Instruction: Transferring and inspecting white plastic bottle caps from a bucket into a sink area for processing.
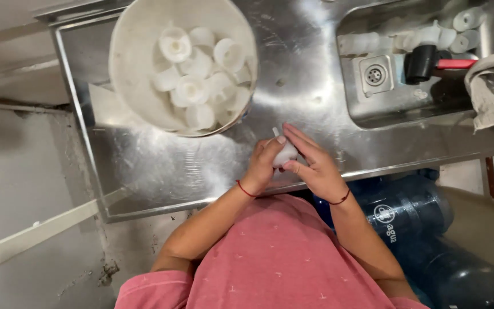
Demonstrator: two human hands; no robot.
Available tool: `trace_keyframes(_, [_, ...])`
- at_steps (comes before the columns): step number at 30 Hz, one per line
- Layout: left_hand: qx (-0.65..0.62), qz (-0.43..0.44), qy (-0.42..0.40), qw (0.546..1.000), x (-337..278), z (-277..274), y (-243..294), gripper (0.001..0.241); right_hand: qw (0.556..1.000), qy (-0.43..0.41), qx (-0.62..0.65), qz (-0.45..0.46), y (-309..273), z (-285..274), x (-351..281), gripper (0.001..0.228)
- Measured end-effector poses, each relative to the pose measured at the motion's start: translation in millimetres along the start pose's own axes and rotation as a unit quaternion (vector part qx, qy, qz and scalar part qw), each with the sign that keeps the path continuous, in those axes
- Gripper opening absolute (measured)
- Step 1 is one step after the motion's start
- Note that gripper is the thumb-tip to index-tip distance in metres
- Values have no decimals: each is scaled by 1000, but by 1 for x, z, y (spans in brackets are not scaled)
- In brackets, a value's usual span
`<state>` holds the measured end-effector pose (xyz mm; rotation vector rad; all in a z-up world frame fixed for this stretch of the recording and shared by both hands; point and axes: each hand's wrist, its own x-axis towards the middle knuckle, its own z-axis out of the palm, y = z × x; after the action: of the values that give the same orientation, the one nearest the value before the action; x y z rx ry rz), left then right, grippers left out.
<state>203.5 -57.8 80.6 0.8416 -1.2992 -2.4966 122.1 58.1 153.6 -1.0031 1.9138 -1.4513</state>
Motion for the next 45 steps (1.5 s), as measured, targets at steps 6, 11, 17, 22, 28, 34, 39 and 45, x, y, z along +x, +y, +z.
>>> trace_keyframes(6, [56, 99, 18, 993, -15, -49, -8, 42, 998, 61, -25, -20, -27, 64, 1, 36])
trace_keyframes(11, [60, 103, 25, 993, -35, -68, 15, 44, 999, 35, -18, -2, -33, 80, 6, 34])
trace_keyframes(17, [-92, -2, 36, 995, -60, -58, 49, 37, 997, 18, 79, 15, -52, 76, -6, 45])
trace_keyframes(22, [-198, -39, -1, 979, -54, -80, 4, 32, 996, 62, -61, -27, -67, 89, -10, 87])
trace_keyframes(28, [-184, -84, -17, 979, -61, -91, 9, 38, 997, 62, -34, -1, -77, 85, -12, 85])
trace_keyframes(34, [-172, -68, -59, 981, -73, -101, -5, 28, 994, 102, -31, 37, -64, 87, -15, 85])
trace_keyframes(39, [-162, -63, -82, 981, -83, -97, 9, 24, 995, 75, -23, 58, -57, 86, -22, 86])
trace_keyframes(45, [-157, -40, -122, 979, -89, -92, 27, 23, 998, 46, -10, 53, -62, 85, -21, 84])
